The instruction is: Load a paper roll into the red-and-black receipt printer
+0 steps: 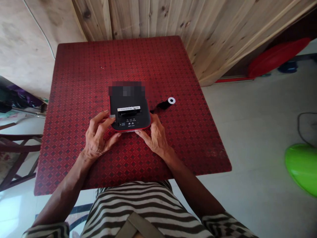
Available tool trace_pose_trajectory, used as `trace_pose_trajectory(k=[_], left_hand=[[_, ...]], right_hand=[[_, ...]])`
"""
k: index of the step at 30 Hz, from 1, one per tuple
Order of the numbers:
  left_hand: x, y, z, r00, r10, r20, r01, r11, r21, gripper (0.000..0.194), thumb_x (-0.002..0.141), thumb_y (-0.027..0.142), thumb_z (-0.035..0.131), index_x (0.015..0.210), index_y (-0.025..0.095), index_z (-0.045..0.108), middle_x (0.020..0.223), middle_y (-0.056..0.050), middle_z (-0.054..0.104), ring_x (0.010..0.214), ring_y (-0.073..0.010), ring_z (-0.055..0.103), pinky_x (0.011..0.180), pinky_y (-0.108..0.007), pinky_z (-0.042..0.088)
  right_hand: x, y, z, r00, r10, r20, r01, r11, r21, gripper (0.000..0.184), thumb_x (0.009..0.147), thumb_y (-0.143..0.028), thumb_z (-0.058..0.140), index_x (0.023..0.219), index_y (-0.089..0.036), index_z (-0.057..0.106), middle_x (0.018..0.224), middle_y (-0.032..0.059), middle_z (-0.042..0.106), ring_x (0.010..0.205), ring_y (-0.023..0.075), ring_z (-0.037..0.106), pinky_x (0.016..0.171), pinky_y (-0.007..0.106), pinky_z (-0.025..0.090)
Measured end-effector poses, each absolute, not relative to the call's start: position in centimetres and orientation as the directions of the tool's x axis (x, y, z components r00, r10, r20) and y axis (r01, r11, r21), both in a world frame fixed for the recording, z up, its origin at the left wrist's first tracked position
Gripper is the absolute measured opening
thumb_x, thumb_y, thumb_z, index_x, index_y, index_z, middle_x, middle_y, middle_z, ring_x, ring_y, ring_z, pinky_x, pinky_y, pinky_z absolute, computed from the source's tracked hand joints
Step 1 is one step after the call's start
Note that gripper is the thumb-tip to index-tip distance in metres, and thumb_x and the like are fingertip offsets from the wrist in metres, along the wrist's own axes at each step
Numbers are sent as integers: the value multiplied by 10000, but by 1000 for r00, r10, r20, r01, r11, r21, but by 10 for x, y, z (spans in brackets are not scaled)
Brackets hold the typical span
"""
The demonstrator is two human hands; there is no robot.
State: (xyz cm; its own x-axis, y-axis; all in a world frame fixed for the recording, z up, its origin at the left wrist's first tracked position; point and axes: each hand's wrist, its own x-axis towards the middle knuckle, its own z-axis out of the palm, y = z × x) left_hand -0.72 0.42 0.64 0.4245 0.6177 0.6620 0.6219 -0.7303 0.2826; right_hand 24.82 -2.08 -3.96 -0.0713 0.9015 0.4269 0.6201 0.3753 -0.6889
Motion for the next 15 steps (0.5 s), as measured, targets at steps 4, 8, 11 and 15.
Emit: trace_pose_trajectory(k=[4,8,11,15], left_hand=[[-6,5,8,384,628,677,614,-721,321,590,877,373,853,1390,199,619,1420,-161,592,1205,-269,684,1000,-406,637],[-2,6,14,354,642,680,617,-707,346,607,800,421,919,1306,213,658,1403,-149,608,1215,-287,682,934,-404,649],[2,7,18,342,660,669,618,-694,368,593,789,457,924,1269,236,653,1370,-130,638,1206,-289,692,958,-447,643],[5,8,22,311,707,635,609,-661,437,537,795,466,919,1199,247,643,1319,-101,670,1184,-267,705,976,-460,637]], right_hand=[[248,-22,-40,-69,898,434,623,379,-685,591,1034,-640,544,1486,-283,407,1205,113,628,1091,295,685,924,509,632],[247,-22,-40,-68,898,434,632,375,-678,612,1031,-652,537,1500,-283,398,1218,120,629,1102,303,681,923,517,632],[248,-23,-39,-70,908,412,623,362,-693,629,1026,-651,551,1510,-283,391,1227,122,631,1109,304,684,932,523,632],[248,-22,-37,-73,911,407,614,362,-701,617,1025,-653,552,1489,-271,409,1226,121,634,1118,300,686,952,522,629]])
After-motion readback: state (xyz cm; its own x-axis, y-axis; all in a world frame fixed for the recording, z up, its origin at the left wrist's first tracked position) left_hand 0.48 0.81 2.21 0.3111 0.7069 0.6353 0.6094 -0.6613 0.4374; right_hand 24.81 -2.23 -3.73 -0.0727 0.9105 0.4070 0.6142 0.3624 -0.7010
